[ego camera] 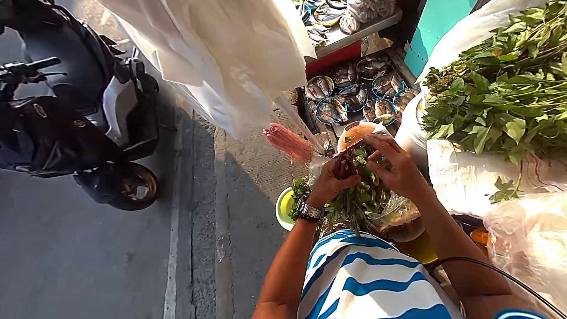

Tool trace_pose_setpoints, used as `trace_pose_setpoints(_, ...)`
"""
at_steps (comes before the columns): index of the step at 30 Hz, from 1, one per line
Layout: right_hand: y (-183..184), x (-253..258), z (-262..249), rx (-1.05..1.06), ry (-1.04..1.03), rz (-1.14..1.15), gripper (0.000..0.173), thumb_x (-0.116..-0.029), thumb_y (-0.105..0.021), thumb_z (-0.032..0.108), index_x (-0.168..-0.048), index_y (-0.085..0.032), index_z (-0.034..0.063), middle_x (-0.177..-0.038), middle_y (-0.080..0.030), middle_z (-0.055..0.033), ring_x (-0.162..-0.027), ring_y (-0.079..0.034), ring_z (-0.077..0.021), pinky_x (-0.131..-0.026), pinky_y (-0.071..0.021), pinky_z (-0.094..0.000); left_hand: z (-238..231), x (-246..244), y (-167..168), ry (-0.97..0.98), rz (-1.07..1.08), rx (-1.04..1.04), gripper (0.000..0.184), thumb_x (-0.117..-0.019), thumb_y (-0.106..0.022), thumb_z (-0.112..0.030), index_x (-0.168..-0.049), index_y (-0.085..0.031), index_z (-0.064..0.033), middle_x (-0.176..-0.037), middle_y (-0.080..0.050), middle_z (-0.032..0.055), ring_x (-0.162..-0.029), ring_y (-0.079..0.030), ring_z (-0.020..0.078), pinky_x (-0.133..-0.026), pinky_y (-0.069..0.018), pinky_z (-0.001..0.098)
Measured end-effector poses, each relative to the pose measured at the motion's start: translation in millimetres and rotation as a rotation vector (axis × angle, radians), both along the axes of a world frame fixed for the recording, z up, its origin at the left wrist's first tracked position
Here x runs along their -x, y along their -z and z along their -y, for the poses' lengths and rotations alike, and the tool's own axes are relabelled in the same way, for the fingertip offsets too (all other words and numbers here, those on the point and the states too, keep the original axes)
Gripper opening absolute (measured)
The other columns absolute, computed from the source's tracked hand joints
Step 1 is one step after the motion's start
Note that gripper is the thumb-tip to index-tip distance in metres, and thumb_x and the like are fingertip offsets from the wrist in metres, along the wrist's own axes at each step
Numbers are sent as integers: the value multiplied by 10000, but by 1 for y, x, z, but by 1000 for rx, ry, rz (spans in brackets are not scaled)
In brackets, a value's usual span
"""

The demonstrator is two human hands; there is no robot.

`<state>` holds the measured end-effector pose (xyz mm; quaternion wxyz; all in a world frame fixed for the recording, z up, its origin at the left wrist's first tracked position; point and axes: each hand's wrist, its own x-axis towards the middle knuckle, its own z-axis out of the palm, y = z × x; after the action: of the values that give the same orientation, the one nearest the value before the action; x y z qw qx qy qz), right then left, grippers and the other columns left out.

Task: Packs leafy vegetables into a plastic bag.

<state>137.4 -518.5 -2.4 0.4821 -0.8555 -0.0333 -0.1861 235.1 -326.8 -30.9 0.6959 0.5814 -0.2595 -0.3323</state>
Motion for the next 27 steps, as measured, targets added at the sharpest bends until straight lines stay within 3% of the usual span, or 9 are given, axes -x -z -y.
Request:
trace_pose_setpoints(1, -2, -8, -2, 71, -21, 66, 474, -963, -648, 55, -1432, -579, 37, -1420, -590, -160, -1072, -691, -202, -830, -616, -329, 3, -3, -4, 58, 21, -30, 159, -809, -733, 20, -942, -696, -59, -824, -714, -15, -760, -689, 80, -754, -596, 273)
trace_pose_setpoints(4, 2, -21, -1, 332, -26, 225, 261, -948, -614, 42, -1181, -728, 10, -1034, -722, -159, -959, -710, -277, -815, -604, -387, 6, -18, -11, 207, 76, -146, 153, -822, -735, 0, -958, -690, -53, -818, -716, -30, -752, -691, 60, -756, -599, 257)
trace_pose_setpoints(6, 1, -21, 9, 462, -27, 245, 171, -948, -601, 32, -1012, -760, 30, -960, -726, -142, -948, -714, -283, -814, -603, -388, 7, -32, -13, 319, 142, -241, 122, -827, -741, -26, -933, -686, -53, -799, -697, -37, -734, -668, 35, -735, -580, 239)
trace_pose_setpoints(8, 5, -19, 15, 515, 0, 197, 162, -938, -603, 8, -980, -758, 27, -964, -720, -155, -944, -713, -302, -804, -607, -408, 13, -44, -16, 408, 253, -357, 143, -830, -752, -54, -956, -687, -36, -795, -674, -22, -717, -636, 26, -709, -554, 233)
trace_pose_setpoints(13, 40, -15, 15, 335, 186, 58, 111, -882, -663, -22, -916, -765, 5, -931, -728, -153, -940, -714, -304, -850, -598, -446, 41, -68, -16, 567, 639, -670, 247, -839, -786, -206, -990, -697, -31, -790, -662, 88, -748, -638, 221, -707, -510, 477)
trace_pose_setpoints(18, 40, -4, 14, 295, 215, 7, 115, -830, -639, 92, -753, -705, 38, -796, -683, -95, -795, -688, -260, -636, -563, -433, 54, -77, 10, 699, 406, -534, 200, -828, -796, -177, -925, -690, -37, -750, -662, 24, -668, -629, 91, -661, -541, 320)
trace_pose_setpoints(21, 48, -5, 32, 135, 369, 10, 143, -812, -603, 52, -677, -634, 16, -713, -619, -86, -702, -622, -199, -599, -500, -356, 66, -75, 20, 829, 303, -518, 158, -825, -767, -155, -908, -683, -49, -748, -652, -14, -667, -612, 42, -661, -529, 265)
trace_pose_setpoints(24, 47, 3, 59, -239, 665, -53, 68, -911, -615, 13, -877, -673, 4, -806, -658, -40, -636, -594, -43, -591, -522, -204, 68, -81, 33, 884, 364, -559, 199, -829, -770, -171, -927, -686, -20, -784, -645, 19, -708, -592, 80, -698, -501, 325)
trace_pose_setpoints(27, 64, 2, 66, -318, 611, -395, 202, -988, -591, 11, -1165, -687, 7, -1088, -728, -117, -736, -715, -157, -685, -630, -338, 67, -90, 41, 848, 446, -635, 272, -843, -778, -238, -964, -696, -9, -827, -660, 75, -770, -620, 165, -755, -508, 420)
